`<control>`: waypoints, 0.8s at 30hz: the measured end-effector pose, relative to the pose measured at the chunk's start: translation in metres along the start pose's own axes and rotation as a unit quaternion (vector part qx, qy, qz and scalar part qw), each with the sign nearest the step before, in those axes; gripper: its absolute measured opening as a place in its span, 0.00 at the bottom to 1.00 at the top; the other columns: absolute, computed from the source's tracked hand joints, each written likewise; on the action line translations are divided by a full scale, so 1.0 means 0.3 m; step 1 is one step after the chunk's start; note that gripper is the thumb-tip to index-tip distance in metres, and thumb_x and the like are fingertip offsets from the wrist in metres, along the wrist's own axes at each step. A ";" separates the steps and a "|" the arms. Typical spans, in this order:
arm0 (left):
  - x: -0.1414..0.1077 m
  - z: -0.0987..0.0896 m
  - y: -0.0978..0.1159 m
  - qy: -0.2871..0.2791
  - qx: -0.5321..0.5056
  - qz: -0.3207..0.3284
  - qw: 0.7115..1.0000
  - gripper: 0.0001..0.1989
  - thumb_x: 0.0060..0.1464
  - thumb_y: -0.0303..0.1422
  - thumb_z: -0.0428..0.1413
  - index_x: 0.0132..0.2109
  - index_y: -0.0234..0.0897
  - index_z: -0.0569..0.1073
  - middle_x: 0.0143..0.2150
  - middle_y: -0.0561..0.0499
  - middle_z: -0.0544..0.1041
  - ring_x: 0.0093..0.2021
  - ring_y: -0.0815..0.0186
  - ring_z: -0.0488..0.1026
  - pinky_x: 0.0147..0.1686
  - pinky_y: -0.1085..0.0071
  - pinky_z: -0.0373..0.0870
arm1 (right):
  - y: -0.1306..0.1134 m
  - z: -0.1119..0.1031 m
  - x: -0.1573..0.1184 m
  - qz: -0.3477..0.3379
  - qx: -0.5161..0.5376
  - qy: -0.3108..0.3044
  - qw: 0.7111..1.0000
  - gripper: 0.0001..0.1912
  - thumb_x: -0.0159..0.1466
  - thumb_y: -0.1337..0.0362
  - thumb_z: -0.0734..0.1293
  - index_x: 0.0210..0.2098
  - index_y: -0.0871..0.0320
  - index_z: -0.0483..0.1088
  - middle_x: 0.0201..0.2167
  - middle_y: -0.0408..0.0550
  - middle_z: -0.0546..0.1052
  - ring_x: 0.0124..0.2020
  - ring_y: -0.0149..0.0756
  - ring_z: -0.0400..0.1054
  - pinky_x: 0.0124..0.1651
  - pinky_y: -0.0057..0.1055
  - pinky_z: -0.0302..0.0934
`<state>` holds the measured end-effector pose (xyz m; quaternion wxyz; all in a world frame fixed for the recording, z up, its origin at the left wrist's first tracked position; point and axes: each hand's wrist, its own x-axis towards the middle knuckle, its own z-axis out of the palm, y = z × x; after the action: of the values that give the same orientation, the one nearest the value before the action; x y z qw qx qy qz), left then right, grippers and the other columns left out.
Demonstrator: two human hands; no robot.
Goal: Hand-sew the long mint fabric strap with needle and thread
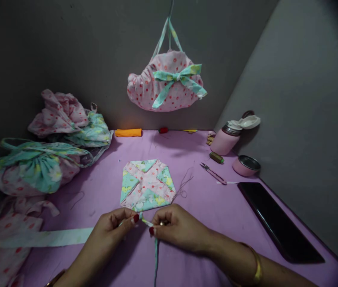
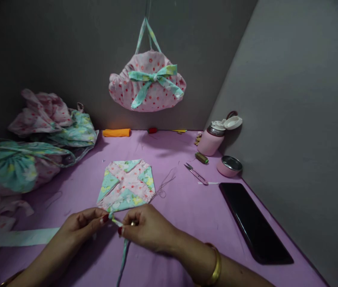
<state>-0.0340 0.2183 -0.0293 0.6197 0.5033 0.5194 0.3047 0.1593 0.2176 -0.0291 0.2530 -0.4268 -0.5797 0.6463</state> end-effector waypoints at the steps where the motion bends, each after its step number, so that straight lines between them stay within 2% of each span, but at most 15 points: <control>1: 0.003 -0.001 0.001 -0.001 -0.004 0.000 1.000 0.11 0.48 0.39 0.58 0.27 0.35 0.73 0.19 0.58 0.65 0.20 0.72 0.55 0.20 0.78 0.50 | 0.000 0.000 0.000 -0.011 -0.001 0.023 1.000 0.04 0.55 0.66 0.65 0.28 0.62 0.69 0.17 0.37 0.62 0.19 0.23 0.51 0.21 0.22 0.45; 3: 0.008 -0.003 0.006 -0.001 -0.009 0.004 1.000 0.10 0.48 0.39 0.58 0.28 0.35 0.73 0.20 0.58 0.66 0.21 0.72 0.56 0.21 0.78 0.51 | 0.002 0.005 0.004 -0.030 -0.006 0.066 0.997 0.08 0.56 0.64 0.66 0.34 0.61 0.70 0.18 0.37 0.61 0.19 0.23 0.51 0.20 0.22 0.44; 5: 0.011 -0.002 0.010 -0.006 -0.011 0.010 1.000 0.10 0.48 0.38 0.58 0.28 0.35 0.74 0.21 0.57 0.68 0.22 0.71 0.57 0.22 0.78 0.52 | 0.006 0.017 0.008 -0.040 -0.026 0.088 0.995 0.09 0.57 0.63 0.65 0.36 0.60 0.70 0.16 0.36 0.58 0.18 0.23 0.49 0.19 0.22 0.42; 11: -0.002 0.010 0.015 -0.024 -0.065 -0.012 0.998 0.08 0.45 0.37 0.60 0.26 0.36 0.74 0.20 0.59 0.66 0.20 0.73 0.53 0.18 0.79 0.48 | 0.018 0.051 0.006 -0.105 -0.151 0.096 0.978 0.05 0.57 0.68 0.63 0.26 0.60 0.69 0.18 0.37 0.60 0.20 0.23 0.50 0.22 0.22 0.45; 14: -0.012 0.016 0.022 -0.025 -0.111 -0.041 0.993 0.10 0.46 0.37 0.60 0.24 0.35 0.71 0.17 0.60 0.61 0.19 0.73 0.50 0.18 0.79 0.47 | 0.014 0.046 0.001 -0.099 -0.192 0.100 0.971 0.05 0.57 0.70 0.62 0.25 0.60 0.68 0.16 0.36 0.59 0.18 0.23 0.49 0.20 0.22 0.43; 16: -0.015 0.019 0.029 -0.024 -0.131 -0.057 0.989 0.12 0.46 0.37 0.60 0.23 0.35 0.68 0.16 0.61 0.58 0.18 0.73 0.47 0.17 0.79 0.45 | 0.006 0.037 0.001 -0.085 -0.196 0.093 0.972 0.05 0.56 0.70 0.63 0.24 0.61 0.68 0.15 0.36 0.59 0.18 0.22 0.50 0.20 0.22 0.43; 21: -0.018 0.021 0.038 -0.012 -0.119 -0.069 0.990 0.14 0.46 0.38 0.59 0.23 0.36 0.64 0.16 0.62 0.54 0.18 0.73 0.42 0.16 0.78 0.40 | -0.014 0.023 0.002 -0.086 -0.162 0.004 0.983 0.04 0.54 0.71 0.65 0.23 0.62 0.67 0.15 0.36 0.59 0.18 0.22 0.51 0.20 0.21 0.44; 24: -0.020 0.019 0.042 -0.012 -0.127 -0.067 0.990 0.15 0.49 0.40 0.57 0.23 0.37 0.62 0.17 0.62 0.51 0.18 0.73 0.41 0.16 0.77 0.40 | -0.009 0.025 -0.001 -0.085 -0.133 0.018 0.987 0.05 0.56 0.66 0.65 0.26 0.61 0.69 0.15 0.36 0.58 0.18 0.22 0.49 0.19 0.21 0.43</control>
<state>-0.0283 0.2150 -0.0158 0.7038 0.3882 0.5019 0.3196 0.1525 0.2139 -0.0268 0.2587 -0.4169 -0.6901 0.5320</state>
